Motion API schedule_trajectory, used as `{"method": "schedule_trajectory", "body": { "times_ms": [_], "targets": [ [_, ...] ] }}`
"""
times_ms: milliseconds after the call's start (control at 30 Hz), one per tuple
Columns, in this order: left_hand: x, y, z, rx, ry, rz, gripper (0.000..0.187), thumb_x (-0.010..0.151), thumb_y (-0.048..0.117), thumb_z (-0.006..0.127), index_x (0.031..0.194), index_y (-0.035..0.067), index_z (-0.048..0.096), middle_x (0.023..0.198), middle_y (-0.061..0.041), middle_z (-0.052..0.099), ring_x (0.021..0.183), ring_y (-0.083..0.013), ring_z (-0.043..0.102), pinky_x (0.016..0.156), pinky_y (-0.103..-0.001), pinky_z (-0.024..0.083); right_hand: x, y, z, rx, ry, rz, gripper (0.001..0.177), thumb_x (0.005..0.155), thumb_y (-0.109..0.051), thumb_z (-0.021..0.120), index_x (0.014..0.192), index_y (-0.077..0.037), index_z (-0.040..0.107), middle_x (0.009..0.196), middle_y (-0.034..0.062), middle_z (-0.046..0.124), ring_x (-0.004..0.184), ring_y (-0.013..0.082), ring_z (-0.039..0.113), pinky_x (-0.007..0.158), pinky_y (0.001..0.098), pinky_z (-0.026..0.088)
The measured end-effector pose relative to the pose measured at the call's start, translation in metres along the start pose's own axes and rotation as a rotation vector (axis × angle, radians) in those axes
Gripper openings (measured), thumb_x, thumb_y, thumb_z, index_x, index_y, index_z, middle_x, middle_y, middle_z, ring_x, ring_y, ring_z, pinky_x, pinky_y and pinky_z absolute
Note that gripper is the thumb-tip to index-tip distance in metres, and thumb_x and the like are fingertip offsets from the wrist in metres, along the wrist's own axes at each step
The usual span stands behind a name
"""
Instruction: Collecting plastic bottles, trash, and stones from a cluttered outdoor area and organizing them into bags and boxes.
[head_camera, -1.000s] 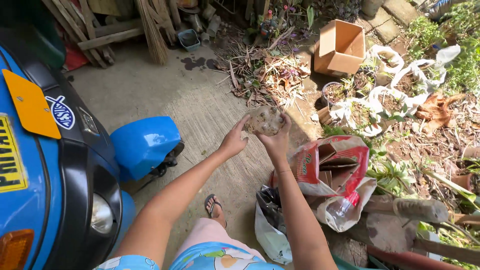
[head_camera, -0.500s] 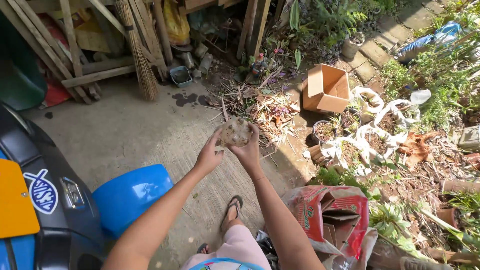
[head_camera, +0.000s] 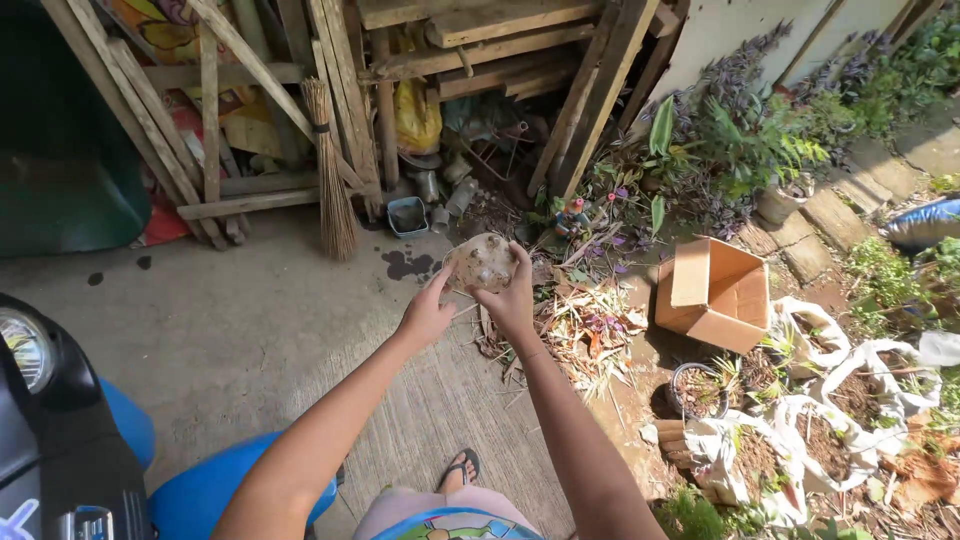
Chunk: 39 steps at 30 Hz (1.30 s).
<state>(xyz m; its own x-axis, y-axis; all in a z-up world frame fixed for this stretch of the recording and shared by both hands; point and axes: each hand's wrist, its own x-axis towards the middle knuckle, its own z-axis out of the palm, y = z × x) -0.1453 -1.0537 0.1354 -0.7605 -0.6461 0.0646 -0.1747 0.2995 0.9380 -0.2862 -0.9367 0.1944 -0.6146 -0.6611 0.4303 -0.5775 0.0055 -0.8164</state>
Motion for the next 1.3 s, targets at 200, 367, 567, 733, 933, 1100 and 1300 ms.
{"method": "schedule_trajectory", "body": {
  "times_ms": [200,367,567,733,933,1100,1300],
  "targets": [
    [0.076,0.012,-0.028,0.017,0.042,-0.072,0.074,0.089,0.004,0.061,0.157,0.02,0.035,0.151,-0.01,0.053,0.126,-0.0266,0.062,0.092,-0.037,0.054,0.087,0.034,0.037,0.013,-0.001,0.032,0.102,0.066,-0.025,0.092,0.149,-0.005,0.037,0.138,0.0167,0.053,0.128,0.0308,0.057,0.107,0.039,0.047],
    [0.179,-0.053,-0.047,-0.062,0.036,-0.019,0.068,0.091,0.003,0.059,0.155,0.017,0.039,0.146,-0.009,0.062,0.123,-0.026,0.066,0.094,-0.036,0.056,0.155,0.09,0.072,0.011,-0.021,0.07,0.101,0.066,-0.022,0.089,0.15,-0.005,0.035,0.141,0.017,0.05,0.129,0.0307,0.056,0.108,0.0385,0.047],
    [0.32,-0.12,-0.096,-0.088,0.018,0.047,0.068,0.09,-0.002,0.056,0.154,0.013,0.041,0.147,-0.009,0.062,0.119,-0.0274,0.069,0.098,-0.035,0.055,0.271,0.153,0.129,-0.062,0.06,-0.02,0.099,0.067,-0.013,0.092,0.146,-0.005,0.034,0.154,0.018,0.041,0.134,0.0324,0.05,0.113,0.0402,0.043],
    [0.424,-0.142,-0.15,-0.13,-0.003,0.025,0.066,0.091,-0.002,0.058,0.153,0.013,0.041,0.15,-0.009,0.059,0.12,-0.0276,0.068,0.094,-0.036,0.056,0.389,0.201,0.203,-0.06,0.124,0.034,0.097,0.067,-0.006,0.09,0.145,-0.007,0.033,0.162,0.0175,0.034,0.142,0.0327,0.046,0.117,0.0396,0.042],
    [0.479,-0.192,-0.192,0.008,-0.032,-0.12,0.068,0.089,-0.001,0.06,0.153,0.014,0.043,0.146,-0.008,0.062,0.114,-0.0268,0.072,0.095,-0.034,0.056,0.454,0.283,0.283,0.008,-0.062,0.318,0.106,0.07,-0.001,0.085,0.156,-0.009,0.024,0.162,0.021,0.035,0.151,0.0366,0.037,0.118,0.0398,0.038],
    [0.487,-0.226,-0.205,0.036,-0.091,-0.245,0.065,0.09,0.002,0.057,0.152,0.013,0.041,0.148,-0.007,0.059,0.112,-0.0255,0.073,0.094,-0.035,0.054,0.397,0.285,0.289,-0.303,-0.321,0.309,0.093,0.073,-0.011,0.087,0.15,-0.013,0.034,0.148,0.0209,0.055,0.13,0.0418,0.056,0.107,0.0445,0.044],
    [0.493,-0.253,-0.2,0.045,-0.125,-0.268,0.064,0.091,0.002,0.058,0.152,0.012,0.042,0.151,-0.008,0.056,0.116,-0.0268,0.069,0.093,-0.035,0.053,0.365,0.308,0.261,-0.333,-0.399,0.789,0.081,0.082,-0.013,0.074,0.154,-0.019,0.037,0.143,0.0158,0.061,0.11,0.0365,0.071,0.099,0.0421,0.054]
  ]
}}
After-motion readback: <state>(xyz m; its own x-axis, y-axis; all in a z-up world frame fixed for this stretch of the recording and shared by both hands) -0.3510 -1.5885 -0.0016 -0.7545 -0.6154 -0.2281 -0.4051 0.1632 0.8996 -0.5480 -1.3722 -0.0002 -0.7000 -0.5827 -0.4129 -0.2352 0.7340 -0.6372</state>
